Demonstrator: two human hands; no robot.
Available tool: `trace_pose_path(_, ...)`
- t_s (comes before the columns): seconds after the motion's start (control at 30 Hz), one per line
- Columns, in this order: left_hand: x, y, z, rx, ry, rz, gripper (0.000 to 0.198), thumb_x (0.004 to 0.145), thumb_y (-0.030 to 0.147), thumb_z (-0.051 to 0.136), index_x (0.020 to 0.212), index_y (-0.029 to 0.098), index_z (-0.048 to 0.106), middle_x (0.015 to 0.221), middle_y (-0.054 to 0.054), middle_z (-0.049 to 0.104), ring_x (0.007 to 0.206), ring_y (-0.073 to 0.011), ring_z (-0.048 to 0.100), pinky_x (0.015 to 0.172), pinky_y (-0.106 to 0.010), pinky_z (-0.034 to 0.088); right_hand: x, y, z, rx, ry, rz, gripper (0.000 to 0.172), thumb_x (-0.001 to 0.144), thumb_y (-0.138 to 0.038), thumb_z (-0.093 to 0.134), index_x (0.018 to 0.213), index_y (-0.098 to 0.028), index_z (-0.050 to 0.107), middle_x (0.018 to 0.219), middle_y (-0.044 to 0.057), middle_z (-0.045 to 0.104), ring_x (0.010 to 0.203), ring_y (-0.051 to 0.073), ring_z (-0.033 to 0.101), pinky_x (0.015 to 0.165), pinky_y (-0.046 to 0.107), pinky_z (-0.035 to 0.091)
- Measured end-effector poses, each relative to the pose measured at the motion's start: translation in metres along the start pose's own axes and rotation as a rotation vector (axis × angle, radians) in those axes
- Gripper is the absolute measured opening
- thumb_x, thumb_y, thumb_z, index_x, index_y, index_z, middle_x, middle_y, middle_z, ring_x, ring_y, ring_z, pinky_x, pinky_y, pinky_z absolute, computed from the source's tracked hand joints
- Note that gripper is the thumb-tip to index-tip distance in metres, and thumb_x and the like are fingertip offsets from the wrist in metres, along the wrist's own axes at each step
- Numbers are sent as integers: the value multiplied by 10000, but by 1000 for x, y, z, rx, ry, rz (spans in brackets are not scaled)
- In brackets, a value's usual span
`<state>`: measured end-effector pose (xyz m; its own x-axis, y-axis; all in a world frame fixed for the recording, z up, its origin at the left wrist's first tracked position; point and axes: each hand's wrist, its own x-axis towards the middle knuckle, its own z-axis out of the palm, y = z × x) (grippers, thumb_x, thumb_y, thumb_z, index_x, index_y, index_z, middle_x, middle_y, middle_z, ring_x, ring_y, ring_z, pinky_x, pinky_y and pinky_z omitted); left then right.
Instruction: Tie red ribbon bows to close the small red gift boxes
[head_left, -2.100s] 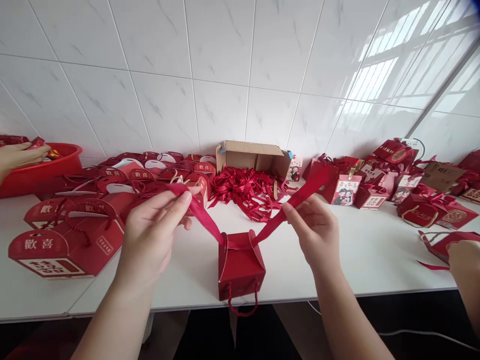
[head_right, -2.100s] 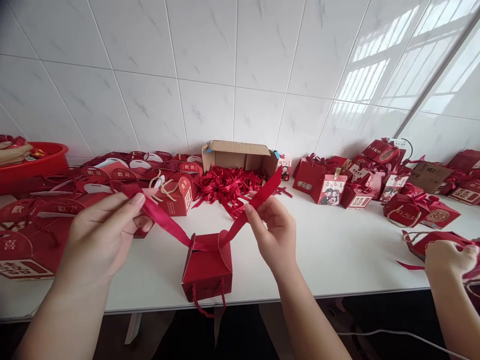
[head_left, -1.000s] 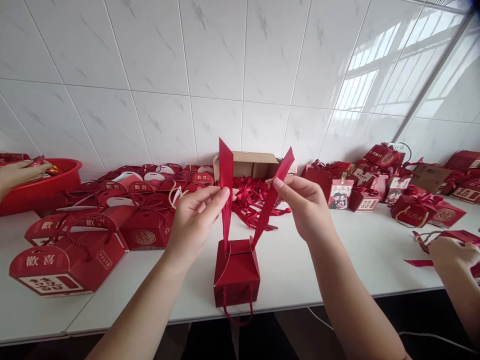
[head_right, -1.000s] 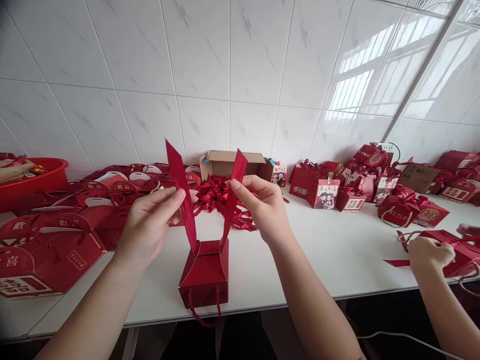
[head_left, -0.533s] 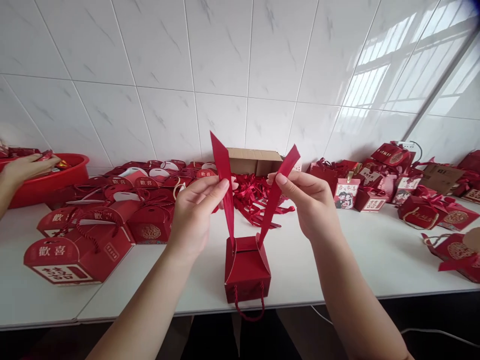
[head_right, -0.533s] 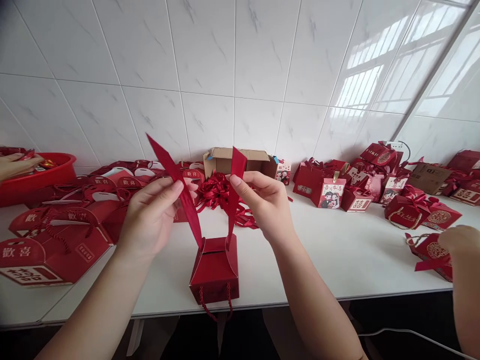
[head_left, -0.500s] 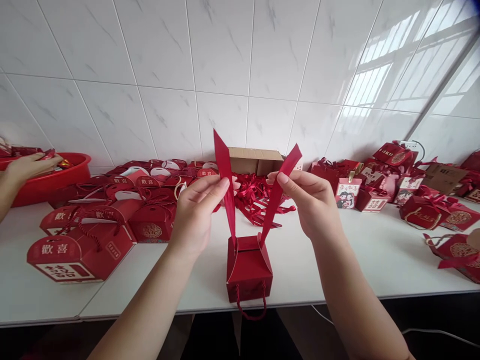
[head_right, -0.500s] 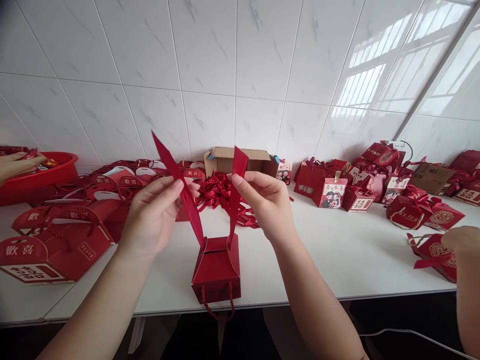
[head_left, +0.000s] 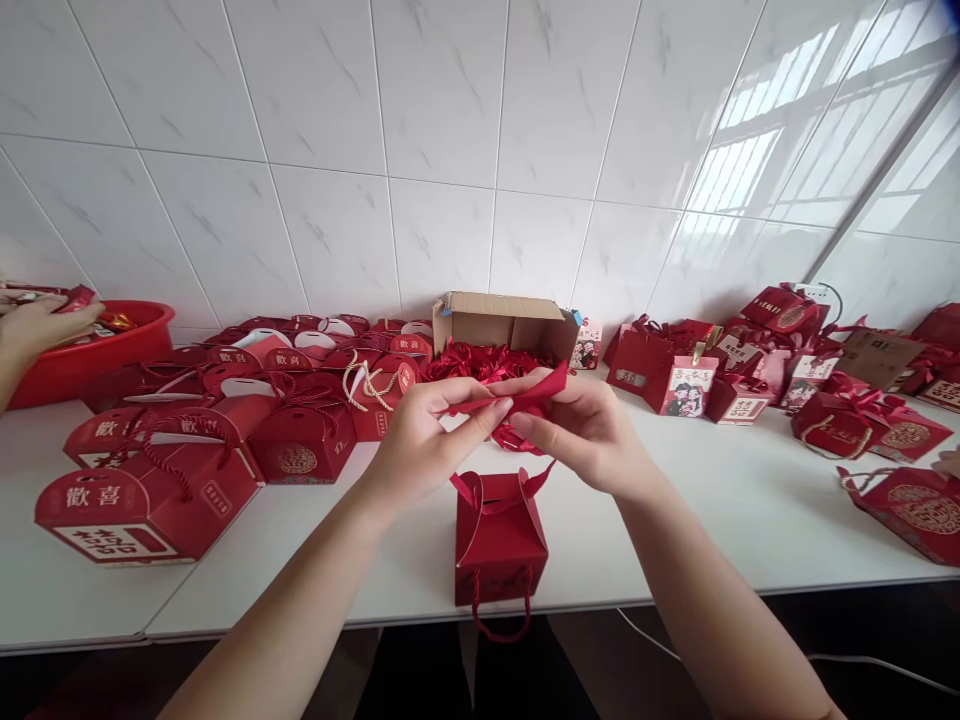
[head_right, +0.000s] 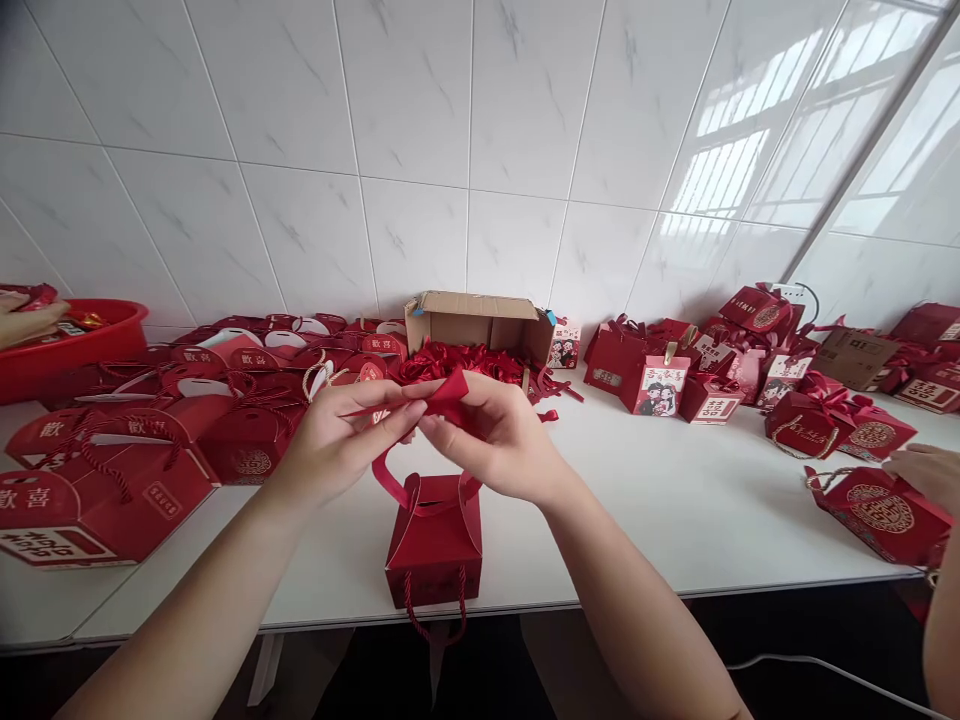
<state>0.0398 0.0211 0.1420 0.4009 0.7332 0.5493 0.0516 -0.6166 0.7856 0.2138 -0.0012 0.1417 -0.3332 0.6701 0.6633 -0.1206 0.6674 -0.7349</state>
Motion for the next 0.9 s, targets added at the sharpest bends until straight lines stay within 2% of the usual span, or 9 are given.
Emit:
trace_pose_path(0.17, -3, -1, -12, -104, -210, -173, 193, 883, 338, 595, 801, 180, 670, 764, -26, 669, 789, -177, 613, 732, -282, 470, -1, 11, -15, -283, -30, -172, 182, 919, -158, 574, 972, -223, 735, 878, 44, 713, 813, 153, 646, 726, 294, 525)
trace_pose_path(0.33, -6, -8, -16, -302, -169, -331, 327, 853, 436, 609, 652, 186, 672, 709, -72, 689, 764, -245, 659, 753, -385, 531, -3, 18, -28, -752, -131, -444, 271, 933, -118, 512, 1049, -254, 717, 950, 52, 734, 923, 208, 622, 839, 394, 491)
trace_pose_path(0.47, -7, -8, -10, -268, -230, -307, 334, 872, 449, 582, 715, 205, 747, 808, -93, 738, 837, -269, 688, 826, -407, 537, -4, 20, -26, -881, -89, -466, 335, 925, -101, 497, 1099, -292, 709, 1009, 40, 741, 981, 218, 629, 871, 410, 484)
trace_pose_path(0.53, -10, -7, -6, -89, -166, -229, 291, 886, 432, 568, 849, 231, 775, 904, -74, 756, 932, -277, 689, 886, -403, 517, -8, 21, -22, -839, -17, -439, 338, 924, -126, 509, 1146, -302, 694, 1121, 46, 721, 1043, 224, 631, 895, 413, 490)
trace_pose_path(0.63, -26, -12, -11, 377, 130, -18, 213, 860, 390, 614, 944, 277, 775, 1035, -49, 760, 1069, -309, 658, 999, -442, 421, -30, 23, -23, -761, 259, -318, 318, 928, -170, 528, 1170, -302, 687, 1113, 55, 724, 1011, 225, 656, 855, 392, 515)
trace_pose_path(0.73, -63, -30, -37, 707, 315, 60, 210, 834, 385, 636, 979, 307, 766, 1114, -38, 747, 1068, -329, 662, 1025, -474, 355, -78, 27, -39, -769, 545, -26, 214, 909, -268, 581, 1059, -269, 734, 941, 53, 750, 864, 229, 687, 742, 356, 530)
trace_pose_path(0.8, -96, -50, -60, 763, 347, -38, 231, 810, 410, 642, 981, 310, 761, 1116, -32, 748, 1027, -331, 682, 973, -456, 410, -118, 33, -56, -781, 633, 269, 208, 877, -367, 616, 962, -237, 754, 865, 62, 753, 853, 259, 697, 752, 373, 537)
trace_pose_path(0.87, -128, -72, -79, 765, 361, -220, 246, 770, 443, 662, 941, 304, 771, 1055, -40, 768, 967, -341, 704, 927, -441, 449, -155, 42, -73, -763, 673, 555, 286, 846, -458, 626, 909, -212, 760, 813, 80, 757, 856, 301, 703, 764, 409, 540)
trace_pose_path(0.9, -141, -82, -85, 739, 327, -334, 275, 741, 478, 677, 925, 299, 775, 1019, -46, 776, 947, -352, 708, 910, -444, 461, -170, 47, -80, -741, 641, 666, 321, 834, -494, 624, 875, -207, 761, 828, 93, 760, 881, 322, 699, 781, 432, 538)
